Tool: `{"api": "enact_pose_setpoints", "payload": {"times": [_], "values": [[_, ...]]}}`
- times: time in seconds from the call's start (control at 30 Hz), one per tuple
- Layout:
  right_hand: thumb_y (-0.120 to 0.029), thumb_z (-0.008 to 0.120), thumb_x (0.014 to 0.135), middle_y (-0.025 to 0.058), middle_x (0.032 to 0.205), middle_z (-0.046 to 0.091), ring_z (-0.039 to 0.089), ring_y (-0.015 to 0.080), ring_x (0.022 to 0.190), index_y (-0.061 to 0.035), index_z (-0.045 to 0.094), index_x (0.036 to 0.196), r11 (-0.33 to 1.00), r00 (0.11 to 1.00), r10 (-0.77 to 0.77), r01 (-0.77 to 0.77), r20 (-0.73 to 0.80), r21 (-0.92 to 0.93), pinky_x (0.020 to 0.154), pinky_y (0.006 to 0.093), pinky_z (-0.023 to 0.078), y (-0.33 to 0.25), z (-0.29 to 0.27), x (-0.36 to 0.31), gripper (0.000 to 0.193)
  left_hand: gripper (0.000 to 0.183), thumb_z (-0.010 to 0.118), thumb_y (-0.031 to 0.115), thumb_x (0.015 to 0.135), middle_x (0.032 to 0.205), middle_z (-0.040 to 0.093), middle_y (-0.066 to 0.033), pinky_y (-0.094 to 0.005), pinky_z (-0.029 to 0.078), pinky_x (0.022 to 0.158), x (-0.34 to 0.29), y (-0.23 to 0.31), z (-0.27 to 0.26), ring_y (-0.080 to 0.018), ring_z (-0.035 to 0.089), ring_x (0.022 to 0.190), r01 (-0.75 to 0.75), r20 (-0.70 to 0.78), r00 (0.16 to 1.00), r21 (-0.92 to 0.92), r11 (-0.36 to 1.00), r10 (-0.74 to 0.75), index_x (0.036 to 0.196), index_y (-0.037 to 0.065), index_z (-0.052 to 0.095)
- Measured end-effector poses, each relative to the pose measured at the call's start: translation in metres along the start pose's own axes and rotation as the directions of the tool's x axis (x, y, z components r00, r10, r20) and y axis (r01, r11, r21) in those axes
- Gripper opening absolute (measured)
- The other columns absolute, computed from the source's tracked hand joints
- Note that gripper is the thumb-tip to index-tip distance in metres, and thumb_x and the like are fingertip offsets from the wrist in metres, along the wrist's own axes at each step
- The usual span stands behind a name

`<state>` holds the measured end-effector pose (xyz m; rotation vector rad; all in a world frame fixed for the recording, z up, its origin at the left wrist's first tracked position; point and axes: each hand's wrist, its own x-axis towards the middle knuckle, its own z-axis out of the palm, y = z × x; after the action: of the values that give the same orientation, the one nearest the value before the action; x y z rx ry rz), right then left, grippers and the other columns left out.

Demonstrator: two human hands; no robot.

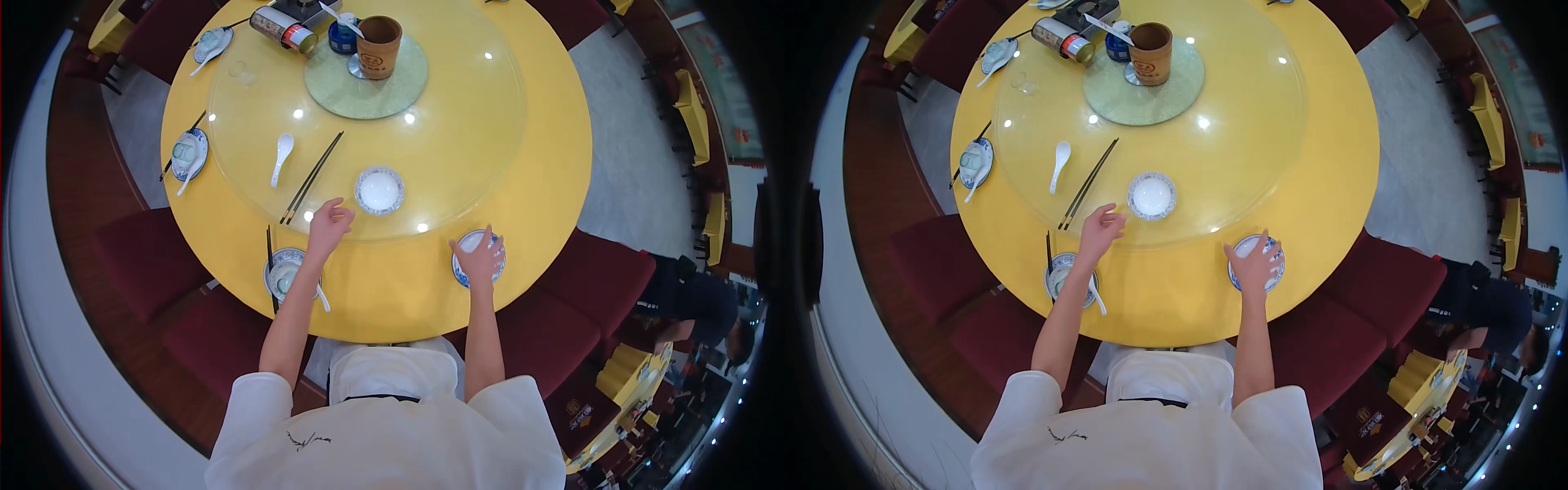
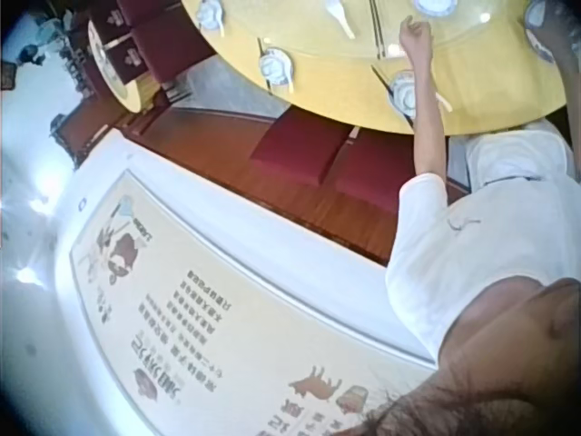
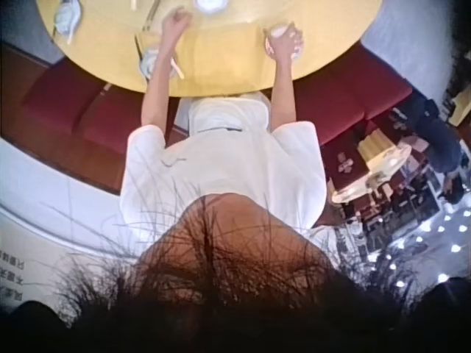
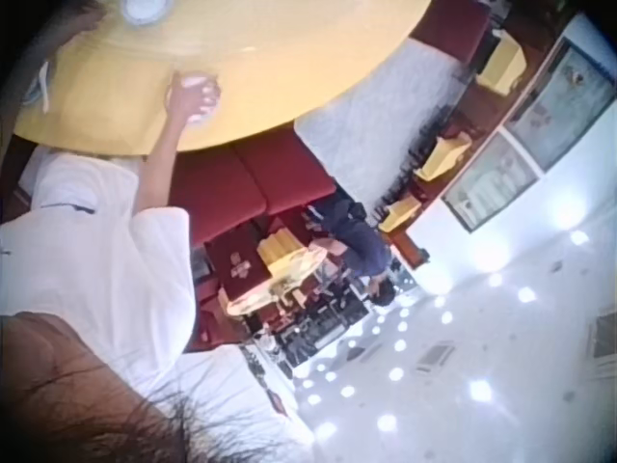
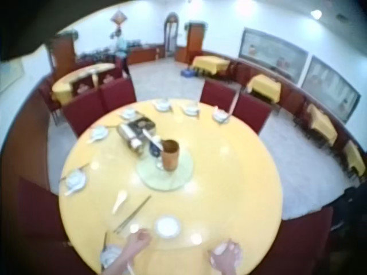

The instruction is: The person arranges place settings on a large round table by positioning plates, bowls, chopsticks, and spoons at individual seats, and then adjusts the positions of several chairs around the table.

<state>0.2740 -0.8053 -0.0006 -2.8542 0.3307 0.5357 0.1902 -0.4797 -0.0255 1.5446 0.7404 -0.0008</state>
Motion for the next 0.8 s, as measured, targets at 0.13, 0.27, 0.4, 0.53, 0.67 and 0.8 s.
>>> {"api": "enact_pose_setpoints", "payload": {"times": [0.13,0.27,0.4,0.53,0.67,0.8], "values": [[-0.051,0.079,0.072,0.0290,0.159,0.005,0.013,0.0616,0.139,-0.0206,0.014,0.157,0.996,0.976,0.065,-0.051,0.207,-0.071,0.101,0.0718,0.033,0.022,0.019,-0.017,0.111,0.057,0.073,0.019,0.089,0.096,0.068,-0.0182,-0.0303,0.060,0.066,0.019,0.017,0.030,-0.0188,0.070,0.082,0.090,0.001,0.996,-0.067,0.994,-0.090,0.132,-0.010,0.049],[-0.041,0.078,0.077,0.0332,0.156,0.012,0.021,0.0635,0.135,-0.0139,0.016,0.156,0.988,0.987,-0.034,0.056,0.156,-0.142,0.095,0.0661,0.045,0.038,0.038,-0.018,0.104,0.051,0.070,0.015,0.090,0.086,0.070,-0.0192,-0.0309,0.062,0.060,0.033,0.016,0.042,-0.0215,0.072,0.071,0.111,0.038,0.993,0.002,0.994,-0.111,0.128,-0.012,0.051],[-0.035,0.072,0.083,0.0343,0.152,0.023,0.029,0.0632,0.132,-0.0085,0.025,0.154,0.965,0.980,-0.155,0.177,0.122,-0.194,0.103,0.0584,0.043,0.052,0.052,-0.024,0.089,0.041,0.065,0.008,0.092,0.084,0.070,-0.0202,-0.0317,0.063,0.060,0.036,0.010,0.045,-0.0235,0.072,0.069,0.111,0.086,0.990,-0.022,0.994,-0.109,0.124,-0.013,0.053],[-0.030,0.068,0.088,0.0315,0.148,0.034,0.036,0.0553,0.133,-0.0044,0.038,0.147,0.918,0.961,-0.275,0.269,0.022,-0.292,0.103,0.0569,0.043,0.062,0.061,-0.034,0.070,0.033,0.060,0.003,0.093,0.083,0.069,-0.0203,-0.0318,0.063,0.060,0.035,0.008,0.047,-0.0244,0.073,0.069,0.113,0.085,0.990,-0.023,0.993,-0.111,0.120,-0.014,0.054],[-0.028,0.067,0.090,0.0262,0.148,0.039,0.038,0.0520,0.133,-0.0067,0.044,0.144,0.900,0.936,-0.341,0.297,-0.092,-0.318,0.102,0.0580,0.043,0.070,0.070,-0.041,0.062,0.031,0.059,0.002,0.093,0.082,0.069,-0.0195,-0.0312,0.063,0.060,0.025,0.011,0.050,-0.0249,0.072,0.069,0.129,0.097,0.988,-0.044,0.991,-0.124,0.120,-0.014,0.054],[-0.030,0.063,0.093,0.0224,0.152,0.035,0.033,0.0497,0.138,-0.0100,0.047,0.142,0.906,0.933,-0.350,0.313,-0.089,-0.284,0.103,0.0593,0.041,0.076,0.077,-0.040,0.056,0.031,0.058,0.002,0.094,0.081,0.069,-0.0187,-0.0310,0.062,0.060,0.012,0.011,0.047,-0.0252,0.072,0.068,0.110,0.138,0.986,-0.079,0.991,-0.098,0.119,-0.014,0.054]]}}
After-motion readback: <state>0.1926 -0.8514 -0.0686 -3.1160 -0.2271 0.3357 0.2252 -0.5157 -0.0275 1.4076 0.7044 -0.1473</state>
